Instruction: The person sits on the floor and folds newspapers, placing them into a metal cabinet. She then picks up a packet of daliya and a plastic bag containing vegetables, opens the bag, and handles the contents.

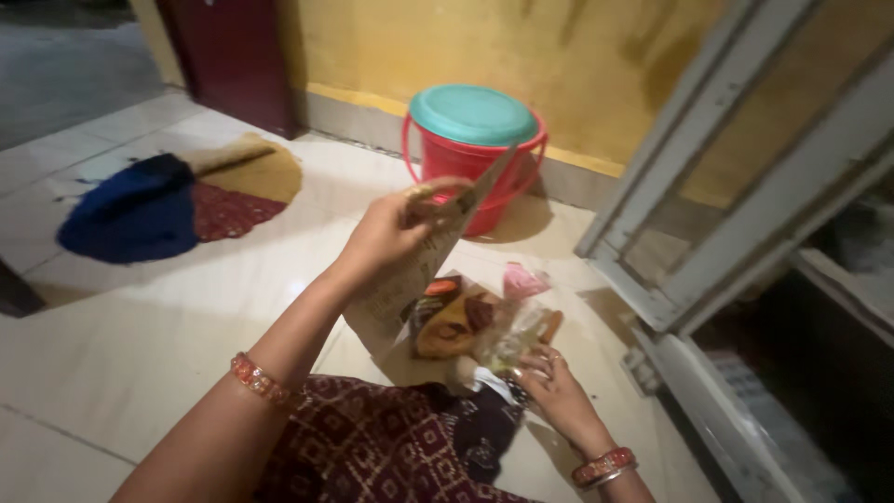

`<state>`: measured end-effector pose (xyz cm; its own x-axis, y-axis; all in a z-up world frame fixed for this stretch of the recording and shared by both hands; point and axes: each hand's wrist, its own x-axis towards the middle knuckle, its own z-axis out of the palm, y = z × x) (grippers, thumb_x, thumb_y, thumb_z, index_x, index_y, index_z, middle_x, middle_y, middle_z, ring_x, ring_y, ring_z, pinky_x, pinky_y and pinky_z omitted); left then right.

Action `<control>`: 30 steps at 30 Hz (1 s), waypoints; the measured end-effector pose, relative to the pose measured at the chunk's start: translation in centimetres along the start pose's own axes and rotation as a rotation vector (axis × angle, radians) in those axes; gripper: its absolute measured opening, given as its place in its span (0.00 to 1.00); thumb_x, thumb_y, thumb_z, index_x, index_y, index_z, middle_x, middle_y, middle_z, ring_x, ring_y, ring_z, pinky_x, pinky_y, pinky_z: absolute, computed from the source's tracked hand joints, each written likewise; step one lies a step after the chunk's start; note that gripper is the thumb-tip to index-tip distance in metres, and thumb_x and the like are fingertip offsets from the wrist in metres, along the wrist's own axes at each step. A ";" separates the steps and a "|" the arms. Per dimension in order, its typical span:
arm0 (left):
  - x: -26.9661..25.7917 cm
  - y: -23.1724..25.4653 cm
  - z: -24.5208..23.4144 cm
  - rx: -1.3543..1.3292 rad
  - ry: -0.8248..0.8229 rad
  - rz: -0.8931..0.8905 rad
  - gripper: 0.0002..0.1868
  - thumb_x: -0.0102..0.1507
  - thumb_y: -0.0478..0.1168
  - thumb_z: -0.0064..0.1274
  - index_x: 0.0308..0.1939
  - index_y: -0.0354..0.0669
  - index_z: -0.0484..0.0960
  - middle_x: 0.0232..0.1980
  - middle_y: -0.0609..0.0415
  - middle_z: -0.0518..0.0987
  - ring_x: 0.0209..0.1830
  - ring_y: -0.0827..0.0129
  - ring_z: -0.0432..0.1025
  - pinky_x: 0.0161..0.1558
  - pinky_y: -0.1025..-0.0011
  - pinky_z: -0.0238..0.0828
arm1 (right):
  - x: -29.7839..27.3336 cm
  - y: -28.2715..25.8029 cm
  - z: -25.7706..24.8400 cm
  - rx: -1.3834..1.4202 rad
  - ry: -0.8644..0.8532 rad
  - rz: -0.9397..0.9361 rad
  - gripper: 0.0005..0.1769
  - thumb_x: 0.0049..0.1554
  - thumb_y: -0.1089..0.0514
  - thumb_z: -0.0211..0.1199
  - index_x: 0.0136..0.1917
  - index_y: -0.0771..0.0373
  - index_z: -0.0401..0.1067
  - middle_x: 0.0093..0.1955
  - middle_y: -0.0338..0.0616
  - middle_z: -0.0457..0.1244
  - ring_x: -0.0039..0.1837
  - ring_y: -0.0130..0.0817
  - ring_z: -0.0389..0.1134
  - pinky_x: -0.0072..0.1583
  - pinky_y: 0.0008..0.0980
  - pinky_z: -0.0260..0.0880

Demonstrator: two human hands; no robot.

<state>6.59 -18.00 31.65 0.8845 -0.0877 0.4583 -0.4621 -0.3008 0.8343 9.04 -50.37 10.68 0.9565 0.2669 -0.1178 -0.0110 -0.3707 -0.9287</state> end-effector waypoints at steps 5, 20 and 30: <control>0.8 2.6 5.5 -0.156 -0.242 0.134 0.28 0.58 0.19 0.40 0.58 0.38 0.82 0.58 0.50 0.85 0.61 0.71 0.78 0.66 0.70 0.73 | -2.6 0.4 -2.7 -0.034 -0.003 0.129 0.40 0.57 0.50 0.61 0.77 0.57 0.50 0.75 0.40 0.61 0.65 0.41 0.69 0.60 0.40 0.71; 1.2 0.3 8.6 -0.856 -0.081 -0.142 0.23 0.67 0.31 0.49 0.67 0.33 0.76 0.57 0.50 0.83 0.51 0.70 0.77 0.54 0.70 0.77 | -7.2 5.0 -13.4 0.922 0.106 0.018 0.35 0.64 0.47 0.53 0.75 0.73 0.57 0.73 0.58 0.59 0.71 0.45 0.63 0.70 0.44 0.63; -0.1 -5.9 11.9 -0.051 -0.291 -0.308 0.38 0.57 0.33 0.59 0.72 0.56 0.71 0.72 0.57 0.74 0.61 0.75 0.74 0.62 0.73 0.70 | -11.8 4.2 -18.2 0.511 0.511 0.197 0.41 0.58 0.70 0.61 0.79 0.52 0.48 0.62 0.64 0.69 0.60 0.42 0.71 0.60 0.39 0.72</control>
<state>9.99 -27.48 23.01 0.9598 -0.2675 0.0855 -0.1693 -0.3082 0.9361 3.01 -71.28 14.59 0.9379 -0.2541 -0.2363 -0.2108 0.1237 -0.9697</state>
